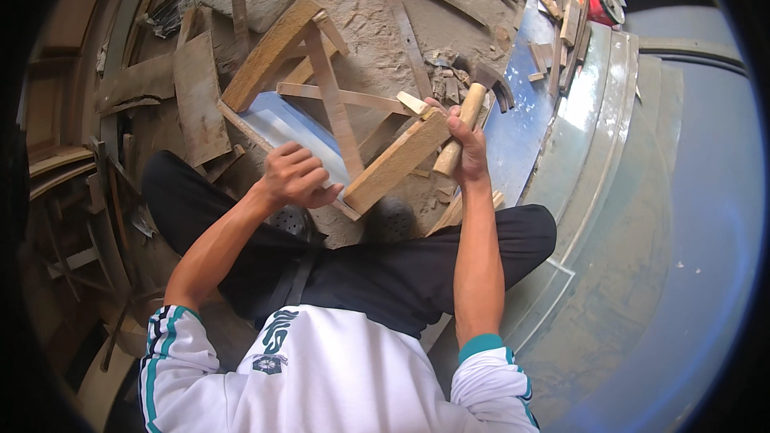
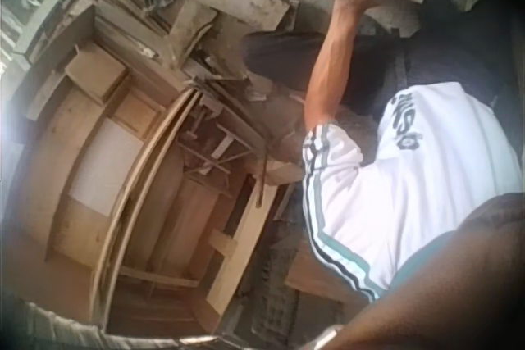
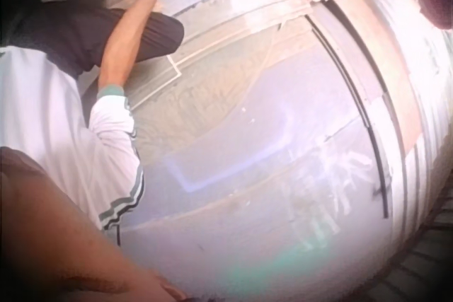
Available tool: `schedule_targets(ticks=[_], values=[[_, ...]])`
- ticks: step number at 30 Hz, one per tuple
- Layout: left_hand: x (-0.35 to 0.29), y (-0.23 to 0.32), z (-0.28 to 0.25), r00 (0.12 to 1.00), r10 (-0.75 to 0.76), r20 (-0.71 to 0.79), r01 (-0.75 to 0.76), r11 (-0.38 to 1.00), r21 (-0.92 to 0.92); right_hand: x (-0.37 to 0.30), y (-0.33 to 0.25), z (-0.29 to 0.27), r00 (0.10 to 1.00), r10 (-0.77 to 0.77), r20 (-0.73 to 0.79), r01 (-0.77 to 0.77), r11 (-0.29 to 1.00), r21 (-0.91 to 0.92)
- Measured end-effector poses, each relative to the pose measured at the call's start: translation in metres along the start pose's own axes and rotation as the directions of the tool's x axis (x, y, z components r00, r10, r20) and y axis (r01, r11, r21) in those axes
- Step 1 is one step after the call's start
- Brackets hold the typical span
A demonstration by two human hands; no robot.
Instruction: The person assembles a small wooden stool by fitting wooden legs and a seat panel together. They repeatedly adjust and reposition the pieces to align them, then use a hammer to secure the components.
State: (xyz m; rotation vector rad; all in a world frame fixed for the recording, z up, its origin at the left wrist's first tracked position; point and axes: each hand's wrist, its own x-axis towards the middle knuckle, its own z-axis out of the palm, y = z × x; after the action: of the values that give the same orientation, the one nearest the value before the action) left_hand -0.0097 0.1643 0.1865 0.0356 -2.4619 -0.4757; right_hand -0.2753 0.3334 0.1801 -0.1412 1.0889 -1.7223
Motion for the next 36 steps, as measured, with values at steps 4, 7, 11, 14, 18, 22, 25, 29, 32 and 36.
schedule_targets(ticks=[4, 7, 11, 14, 18, 22, 25, 29, 32, 36], values=[[-0.011, -0.003, -0.012, 0.936, -0.263, -0.236, 0.297, 0.947, 0.123, -0.002, -0.001, 0.003, 0.999, -0.012, 0.041, 0.014, 0.999, -0.034], [-0.013, -0.03, -0.02, 0.492, -0.655, -0.573, 0.791, 0.612, -0.02, -0.002, -0.004, 0.003, 0.997, -0.001, 0.077, 0.006, 0.998, -0.069], [-0.003, -0.05, -0.048, -0.144, -0.91, 0.388, 0.356, -0.413, -0.838, -0.003, -0.007, 0.003, 0.993, 0.017, 0.113, -0.006, 0.996, -0.092], [0.003, -0.041, -0.041, -0.101, -0.897, 0.43, 0.402, -0.432, -0.807, -0.005, -0.012, 0.003, 0.99, 0.041, 0.133, -0.023, 0.991, -0.134], [-0.008, -0.024, -0.026, -0.014, -0.943, 0.332, 0.764, -0.224, -0.605, -0.011, -0.02, 0.002, 0.986, 0.07, 0.148, -0.029, 0.963, -0.266], [-0.026, -0.02, -0.02, -0.008, -0.976, 0.215, 0.713, -0.157, -0.683, -0.025, -0.031, 0.01, 0.979, 0.097, 0.18, -0.019, 0.92, -0.392], [-0.038, -0.019, -0.028, -0.046, -0.978, 0.206, 0.649, -0.185, -0.738, -0.033, -0.03, 0.004, 0.972, 0.093, 0.215, -0.002, 0.922, -0.388], [-0.042, -0.042, -0.049, 0.006, -0.974, 0.228, 0.568, -0.185, -0.802, -0.024, -0.031, 0.012, 0.982, 0.012, 0.188, 0.051, 0.943, -0.328], [-0.03, -0.054, -0.057, 0.056, -0.971, 0.231, 0.571, -0.159, -0.806, -0.018, -0.036, 0.012, 0.989, -0.042, 0.14, 0.083, 0.948, -0.307], [-0.008, -0.067, -0.057, 0.114, -0.987, 0.109, 0.601, -0.019, -0.799, -0.014, -0.044, 0.012, 0.993, -0.118, -0.009, 0.102, 0.887, -0.449]])
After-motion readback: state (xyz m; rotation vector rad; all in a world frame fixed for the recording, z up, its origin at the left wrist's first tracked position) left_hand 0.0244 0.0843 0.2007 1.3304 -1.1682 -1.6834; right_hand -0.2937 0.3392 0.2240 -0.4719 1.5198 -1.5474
